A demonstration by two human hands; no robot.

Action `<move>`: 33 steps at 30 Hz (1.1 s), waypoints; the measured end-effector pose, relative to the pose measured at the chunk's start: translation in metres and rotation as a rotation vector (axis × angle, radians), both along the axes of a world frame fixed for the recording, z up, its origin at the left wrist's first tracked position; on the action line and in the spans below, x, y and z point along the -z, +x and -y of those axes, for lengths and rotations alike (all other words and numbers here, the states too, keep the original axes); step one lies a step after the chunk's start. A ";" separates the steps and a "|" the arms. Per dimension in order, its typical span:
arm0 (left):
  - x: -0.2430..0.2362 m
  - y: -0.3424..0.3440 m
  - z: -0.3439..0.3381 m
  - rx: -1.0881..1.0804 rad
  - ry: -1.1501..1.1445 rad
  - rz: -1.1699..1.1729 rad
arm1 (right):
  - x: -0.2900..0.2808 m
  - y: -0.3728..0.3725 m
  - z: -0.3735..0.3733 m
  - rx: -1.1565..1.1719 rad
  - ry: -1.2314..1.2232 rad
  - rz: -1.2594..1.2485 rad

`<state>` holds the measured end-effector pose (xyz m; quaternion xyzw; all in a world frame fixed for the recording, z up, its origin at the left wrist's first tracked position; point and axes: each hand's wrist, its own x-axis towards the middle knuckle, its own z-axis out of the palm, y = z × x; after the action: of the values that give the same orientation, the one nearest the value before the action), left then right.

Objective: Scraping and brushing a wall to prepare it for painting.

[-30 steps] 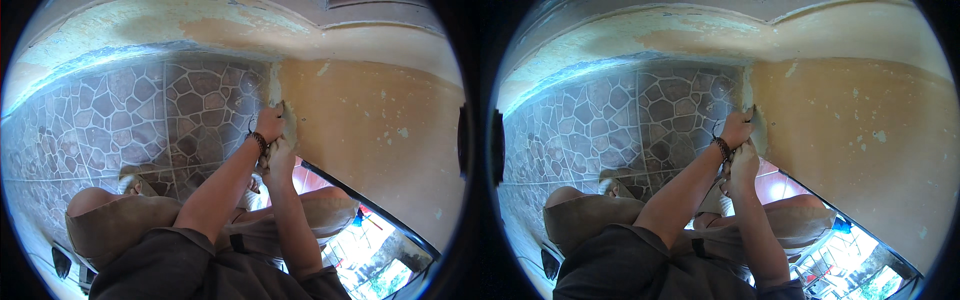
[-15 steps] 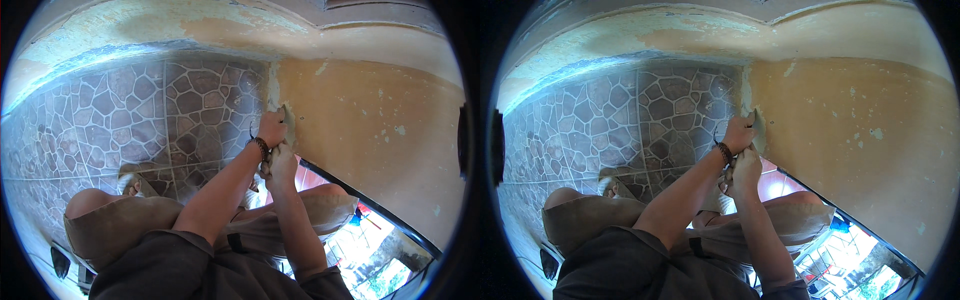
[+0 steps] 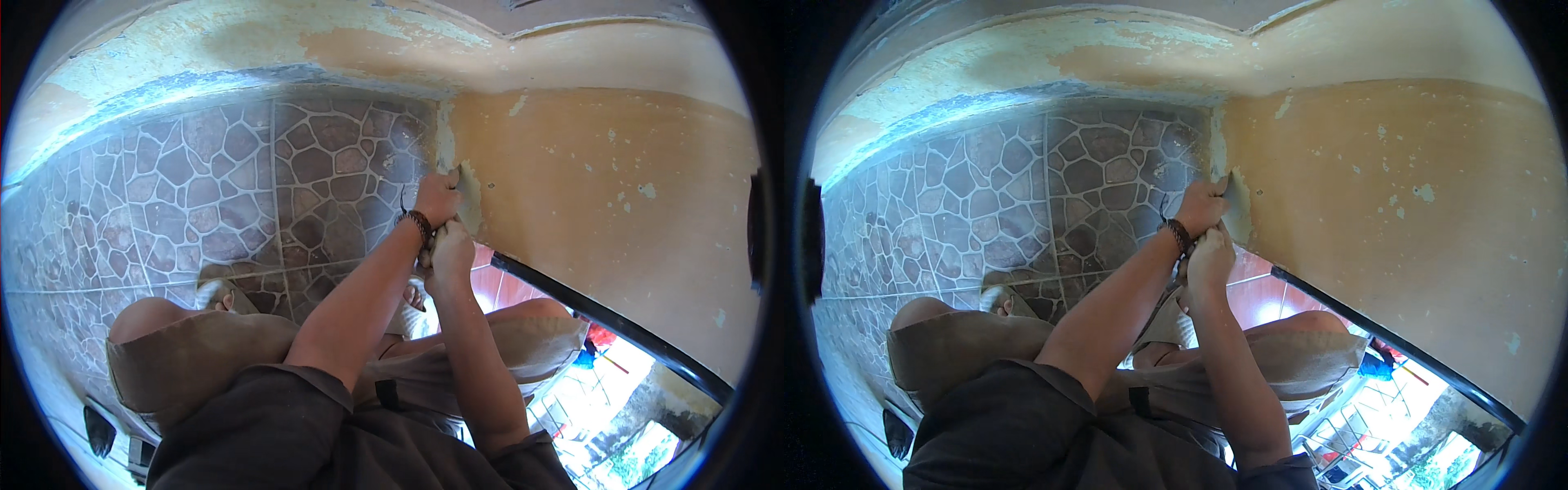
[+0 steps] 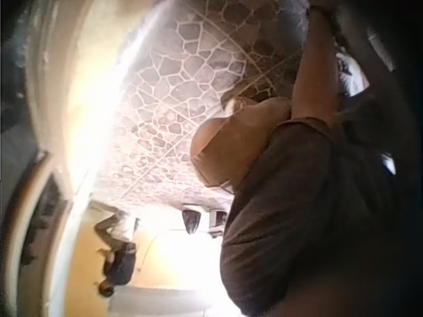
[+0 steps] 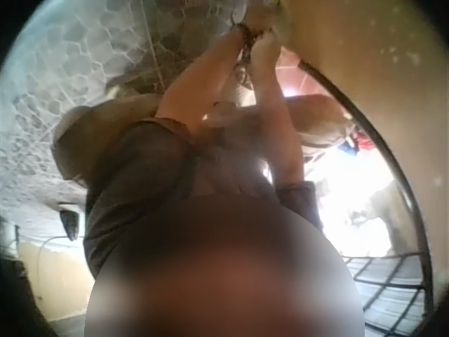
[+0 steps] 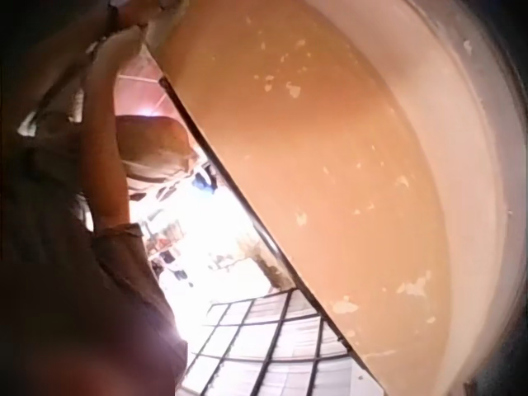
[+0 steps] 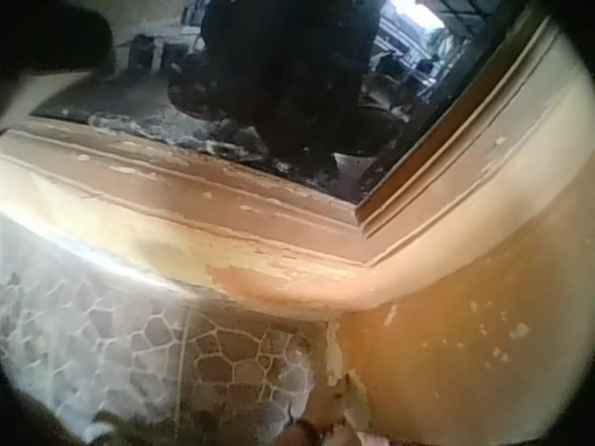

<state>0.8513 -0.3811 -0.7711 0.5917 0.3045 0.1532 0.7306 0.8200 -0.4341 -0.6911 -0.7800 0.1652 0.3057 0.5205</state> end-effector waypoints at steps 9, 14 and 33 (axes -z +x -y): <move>0.007 0.005 0.005 0.026 -0.003 0.015 | 0.007 -0.003 0.000 -0.040 -0.054 0.122; 0.001 0.003 0.018 -0.057 0.023 -0.019 | -0.014 0.002 0.011 -0.044 -0.019 -0.073; 0.010 0.016 0.014 -0.085 0.070 -0.051 | -0.020 0.016 0.000 0.000 -0.081 -0.151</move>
<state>0.8677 -0.3951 -0.7810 0.6073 0.3424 0.1793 0.6942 0.8357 -0.4345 -0.6714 -0.7751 0.2163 0.3567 0.4746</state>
